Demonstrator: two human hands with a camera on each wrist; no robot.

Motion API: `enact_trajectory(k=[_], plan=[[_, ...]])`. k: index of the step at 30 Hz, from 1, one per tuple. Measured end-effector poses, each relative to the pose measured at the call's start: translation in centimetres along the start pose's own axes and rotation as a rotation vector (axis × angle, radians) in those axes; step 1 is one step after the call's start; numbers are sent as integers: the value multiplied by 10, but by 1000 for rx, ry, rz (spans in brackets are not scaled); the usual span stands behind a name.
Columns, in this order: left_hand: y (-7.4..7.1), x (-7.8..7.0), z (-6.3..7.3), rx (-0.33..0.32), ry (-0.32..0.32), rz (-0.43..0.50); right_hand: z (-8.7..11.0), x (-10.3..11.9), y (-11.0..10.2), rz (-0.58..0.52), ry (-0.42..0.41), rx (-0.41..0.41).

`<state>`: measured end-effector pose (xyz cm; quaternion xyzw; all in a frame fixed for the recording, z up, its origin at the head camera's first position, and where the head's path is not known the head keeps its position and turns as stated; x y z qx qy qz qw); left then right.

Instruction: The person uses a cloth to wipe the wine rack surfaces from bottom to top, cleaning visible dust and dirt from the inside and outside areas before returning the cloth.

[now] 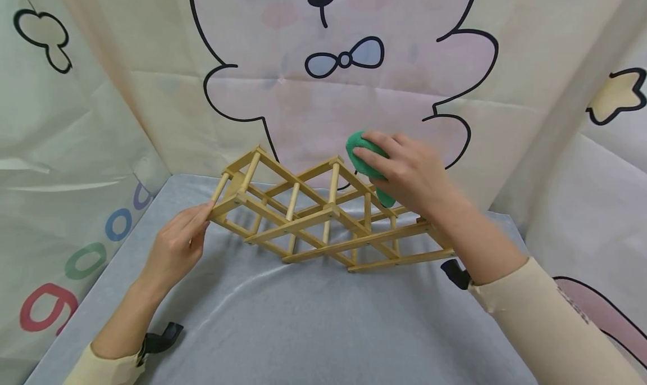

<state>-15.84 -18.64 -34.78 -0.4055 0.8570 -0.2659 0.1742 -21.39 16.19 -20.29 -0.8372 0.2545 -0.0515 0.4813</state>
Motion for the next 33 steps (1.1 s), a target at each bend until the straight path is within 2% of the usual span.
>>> enact_trajectory(k=[2, 4, 8, 11, 22, 29, 33], plan=[[0, 0, 0, -5, 3, 2, 0, 1, 11, -10, -15, 37], [0, -1, 0, -8, 8, 2, 1, 1, 23, 0, -16, 108], [0, 0, 0, 0, 4, -1, 3, 1, 49, 34, 19, 285], [0, 0, 0, 9, -2, -5, 5, 0, 61, 52, 44, 357], [-1, 1, 0, -1, 1, -5, 9, -2, 69, 70, 61, 405], [0, 1, 0, 14, 0, -7, 17, -3, 72, 76, 101, 496], [0, -1, 0, 19, 4, -13, 19, -4, 72, 74, 119, 519]])
Point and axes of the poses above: each hand's wrist, its own z-axis away from the middle knuckle, its own y-axis out of the palm, x = y × z, the point moved 8 cm from there along -z, towards the middle knuckle, and after that the axes turned 8 degrees about -z, right-handed, at the moved point
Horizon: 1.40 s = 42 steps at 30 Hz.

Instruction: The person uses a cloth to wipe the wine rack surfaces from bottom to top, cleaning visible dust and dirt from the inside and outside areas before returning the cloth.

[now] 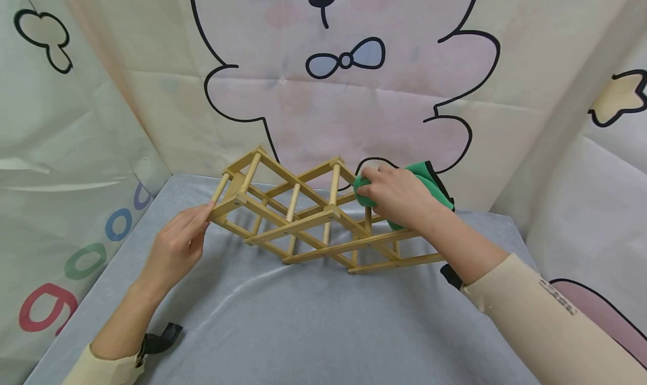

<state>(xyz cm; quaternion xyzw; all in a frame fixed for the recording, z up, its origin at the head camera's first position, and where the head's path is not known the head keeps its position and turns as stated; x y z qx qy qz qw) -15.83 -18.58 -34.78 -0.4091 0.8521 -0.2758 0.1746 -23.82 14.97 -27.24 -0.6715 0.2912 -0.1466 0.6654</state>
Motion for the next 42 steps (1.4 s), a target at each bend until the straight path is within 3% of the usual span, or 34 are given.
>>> enact_trajectory(k=[9, 27, 37, 42], plan=[[0, -1, 0, -4, -2, 0, 1, 0, 0, -13, -6, -26], [0, 0, 0, -16, -10, 9, -12, 6, -16, -41, -52, -172], [2, 0, 0, -1, -5, -4, -15, -1, -60, -140, 104, -202], [1, 1, 1, -16, -10, 9, -23, 5, -86, -160, 73, -289]])
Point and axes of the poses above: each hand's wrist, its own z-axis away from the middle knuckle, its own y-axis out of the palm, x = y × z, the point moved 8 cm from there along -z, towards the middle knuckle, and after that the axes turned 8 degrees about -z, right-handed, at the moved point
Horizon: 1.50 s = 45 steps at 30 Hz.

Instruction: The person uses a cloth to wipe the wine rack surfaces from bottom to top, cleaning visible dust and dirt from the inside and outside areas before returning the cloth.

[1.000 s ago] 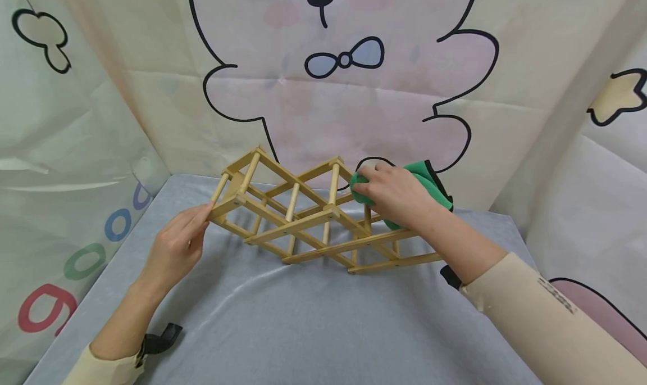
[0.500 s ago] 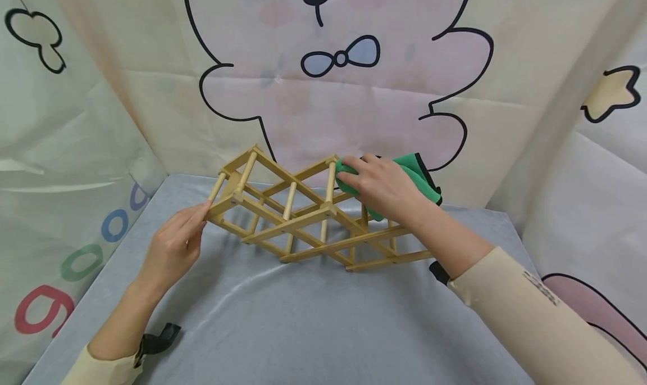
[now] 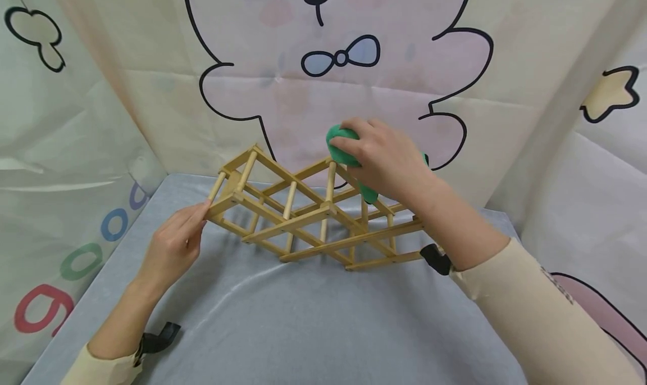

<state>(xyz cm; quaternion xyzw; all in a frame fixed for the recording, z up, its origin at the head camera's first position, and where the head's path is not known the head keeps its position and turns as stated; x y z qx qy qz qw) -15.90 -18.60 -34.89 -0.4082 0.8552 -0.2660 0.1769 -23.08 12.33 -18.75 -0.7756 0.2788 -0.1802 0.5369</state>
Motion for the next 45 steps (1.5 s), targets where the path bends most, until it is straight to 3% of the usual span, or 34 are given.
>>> enact_trajectory(k=[4, 14, 27, 32, 37, 41, 45], plan=[[0, 1, 0, 4, 0, -2, -11, 12, -9, 6, -32, -51], [-3, 0, -1, -22, 11, 8, -44, 32, -4, -59, 4, -40], [-2, 0, 0, -11, 13, 0, -72, 44, 25, -177, -76, -229], [-1, 0, 0, -2, 13, -7, -80, 48, 47, -193, -109, -166], [-1, 2, 0, -6, 8, -10, -84, 49, 72, -198, -96, -30], [-2, 1, 0, -11, 13, -10, -84, 50, 89, -142, -89, 76], [-3, 0, -1, -17, 18, -9, -84, 52, 98, -86, -99, 112]])
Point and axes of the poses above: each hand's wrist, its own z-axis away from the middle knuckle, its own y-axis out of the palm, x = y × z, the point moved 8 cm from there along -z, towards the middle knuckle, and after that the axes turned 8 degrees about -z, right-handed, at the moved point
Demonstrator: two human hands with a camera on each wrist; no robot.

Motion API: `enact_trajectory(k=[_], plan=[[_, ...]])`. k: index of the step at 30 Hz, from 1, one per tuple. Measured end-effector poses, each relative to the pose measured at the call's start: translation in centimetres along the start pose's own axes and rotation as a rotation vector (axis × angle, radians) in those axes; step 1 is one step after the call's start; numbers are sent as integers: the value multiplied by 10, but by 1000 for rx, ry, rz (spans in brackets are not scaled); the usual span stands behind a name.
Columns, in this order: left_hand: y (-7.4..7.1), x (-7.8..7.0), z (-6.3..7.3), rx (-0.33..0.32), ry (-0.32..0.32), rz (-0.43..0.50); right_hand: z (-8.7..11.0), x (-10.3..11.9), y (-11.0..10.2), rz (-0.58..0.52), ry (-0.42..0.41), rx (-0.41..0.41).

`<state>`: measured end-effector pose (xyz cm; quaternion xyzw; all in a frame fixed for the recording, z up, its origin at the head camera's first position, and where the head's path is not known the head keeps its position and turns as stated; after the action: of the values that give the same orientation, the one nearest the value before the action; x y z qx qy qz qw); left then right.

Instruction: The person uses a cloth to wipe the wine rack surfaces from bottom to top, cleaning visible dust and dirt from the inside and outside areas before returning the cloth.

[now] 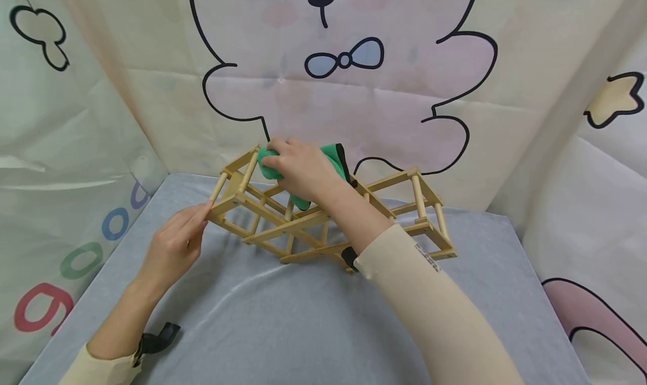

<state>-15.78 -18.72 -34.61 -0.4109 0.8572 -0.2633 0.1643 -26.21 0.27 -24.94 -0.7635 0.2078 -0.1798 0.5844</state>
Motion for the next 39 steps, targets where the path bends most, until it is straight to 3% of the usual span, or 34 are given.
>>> enact_trajectory(k=[24, 36, 39], plan=[[2, -2, -5, -8, -8, 22, 10, -11, 11, 44, 166, 220], [-2, -2, -3, -31, -9, 28, -2, -3, 11, 3, 111, 134], [-1, -2, -1, -8, -13, 15, -4, -2, 10, -20, 107, 106]])
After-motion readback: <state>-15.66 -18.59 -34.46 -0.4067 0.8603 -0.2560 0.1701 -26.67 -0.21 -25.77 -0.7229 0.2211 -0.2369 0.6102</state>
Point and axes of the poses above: each hand's wrist, its own z-axis away from the middle knuckle, its own y-axis out of the palm, x = y × z, the point moved 8 cm from there along -z, towards the middle knuckle, and after that the axes turned 8 degrees about -z, right-handed, at the moved point
